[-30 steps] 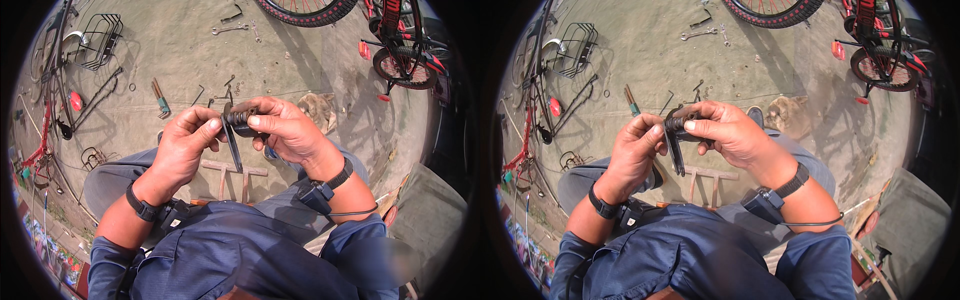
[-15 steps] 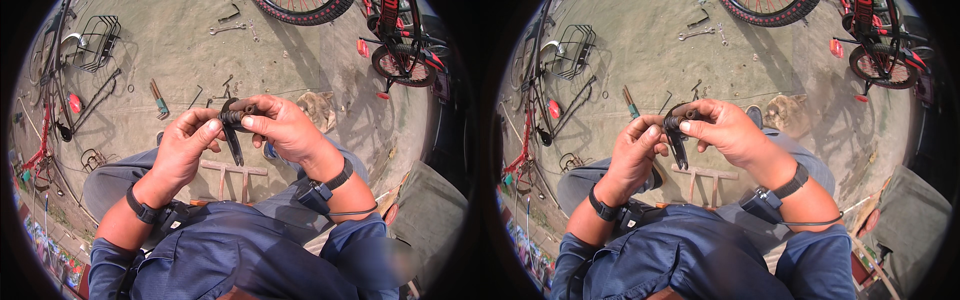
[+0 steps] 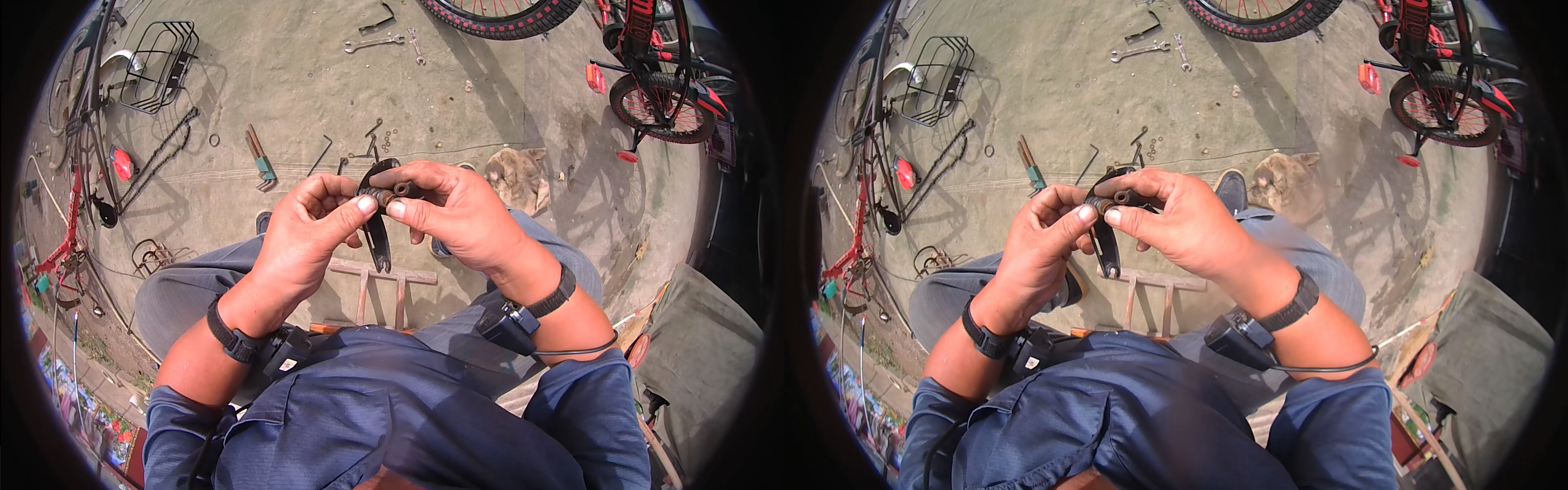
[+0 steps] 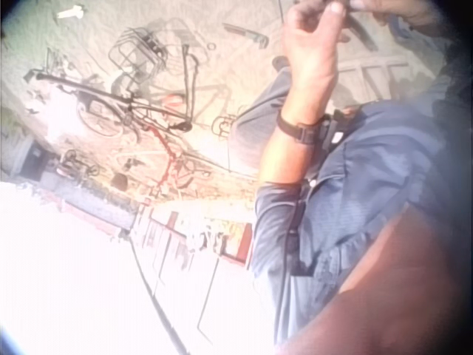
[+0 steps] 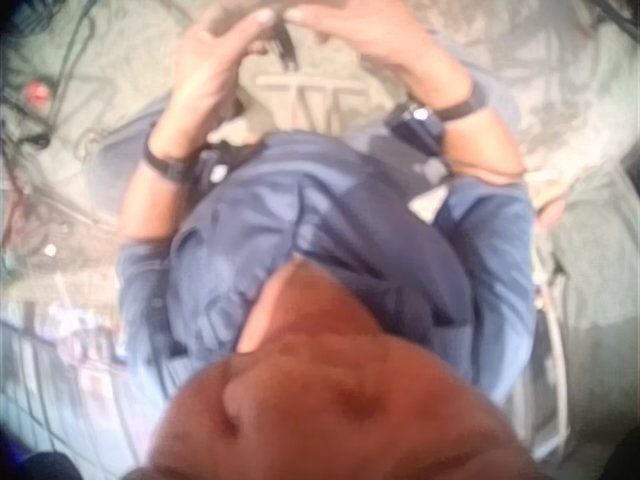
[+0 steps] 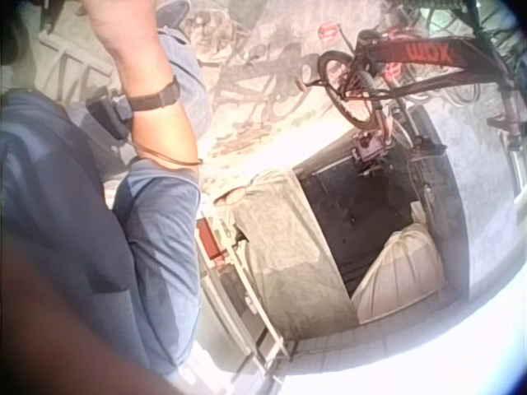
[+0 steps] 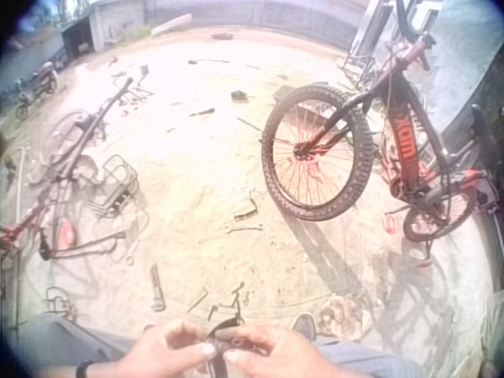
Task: The person assembles a bicycle pedal by hand, inserting a spring and attaching a metal plate to the pedal body. They then use an Allen key to tighten a screw, securing the components together.
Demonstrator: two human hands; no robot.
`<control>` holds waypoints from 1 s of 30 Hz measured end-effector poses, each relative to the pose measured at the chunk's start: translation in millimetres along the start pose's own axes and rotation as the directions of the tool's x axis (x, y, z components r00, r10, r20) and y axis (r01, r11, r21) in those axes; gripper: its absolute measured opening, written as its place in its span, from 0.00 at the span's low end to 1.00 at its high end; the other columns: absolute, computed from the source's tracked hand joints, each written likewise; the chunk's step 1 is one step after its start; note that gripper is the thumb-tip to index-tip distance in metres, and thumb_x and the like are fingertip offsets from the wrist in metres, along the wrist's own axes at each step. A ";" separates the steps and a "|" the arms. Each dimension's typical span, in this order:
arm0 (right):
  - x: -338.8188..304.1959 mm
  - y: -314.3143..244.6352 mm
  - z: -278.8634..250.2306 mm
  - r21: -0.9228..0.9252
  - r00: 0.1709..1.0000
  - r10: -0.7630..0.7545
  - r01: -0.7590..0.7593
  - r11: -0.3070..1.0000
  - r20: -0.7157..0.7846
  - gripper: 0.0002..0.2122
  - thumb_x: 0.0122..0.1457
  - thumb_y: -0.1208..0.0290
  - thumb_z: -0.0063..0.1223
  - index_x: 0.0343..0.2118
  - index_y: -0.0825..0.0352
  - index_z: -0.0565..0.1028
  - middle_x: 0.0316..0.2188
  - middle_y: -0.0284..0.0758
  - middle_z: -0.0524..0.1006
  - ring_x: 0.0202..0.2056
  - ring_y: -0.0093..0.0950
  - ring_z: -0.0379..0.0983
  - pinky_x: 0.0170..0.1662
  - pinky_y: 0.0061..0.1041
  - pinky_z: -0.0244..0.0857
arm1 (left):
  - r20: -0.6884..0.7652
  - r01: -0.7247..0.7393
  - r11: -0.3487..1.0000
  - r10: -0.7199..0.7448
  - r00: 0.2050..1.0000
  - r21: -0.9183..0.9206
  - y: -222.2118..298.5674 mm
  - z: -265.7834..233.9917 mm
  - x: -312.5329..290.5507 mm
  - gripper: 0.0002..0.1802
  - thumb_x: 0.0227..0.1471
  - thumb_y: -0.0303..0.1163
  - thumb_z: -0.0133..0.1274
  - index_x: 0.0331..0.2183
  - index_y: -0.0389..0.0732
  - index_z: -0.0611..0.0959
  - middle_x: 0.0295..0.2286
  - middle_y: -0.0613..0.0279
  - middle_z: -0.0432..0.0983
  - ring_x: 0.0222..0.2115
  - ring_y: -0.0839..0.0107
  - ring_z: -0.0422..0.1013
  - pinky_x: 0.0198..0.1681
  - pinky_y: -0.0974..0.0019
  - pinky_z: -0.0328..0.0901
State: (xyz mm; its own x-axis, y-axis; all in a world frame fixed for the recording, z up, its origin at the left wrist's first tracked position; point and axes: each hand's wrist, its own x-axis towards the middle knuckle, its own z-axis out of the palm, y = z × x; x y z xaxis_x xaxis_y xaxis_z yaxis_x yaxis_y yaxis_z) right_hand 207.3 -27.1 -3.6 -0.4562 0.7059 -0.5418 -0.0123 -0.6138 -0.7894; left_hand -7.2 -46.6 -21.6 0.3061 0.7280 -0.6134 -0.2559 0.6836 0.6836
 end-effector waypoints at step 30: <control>-0.6 -0.1 1.8 0.007 0.999 0.024 -0.024 1.000 -0.030 0.18 0.62 0.67 0.57 0.52 0.71 0.76 0.41 0.32 0.79 0.36 0.17 0.73 0.35 0.17 0.69 | -0.032 -0.064 0.993 0.068 0.997 0.098 0.7 8.4 -3.7 0.21 0.52 0.28 0.66 0.45 0.32 0.77 0.37 0.63 0.78 0.36 0.81 0.72 0.41 0.75 0.69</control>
State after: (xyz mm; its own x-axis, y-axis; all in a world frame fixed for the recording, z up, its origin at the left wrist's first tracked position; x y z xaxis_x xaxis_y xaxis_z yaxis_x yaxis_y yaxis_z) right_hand 205.9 -28.1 -2.7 -0.4292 0.7014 -0.5691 -0.0075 -0.6328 -0.7743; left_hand -0.8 -49.3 -15.5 0.2584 0.7740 -0.5781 -0.1835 0.6269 0.7572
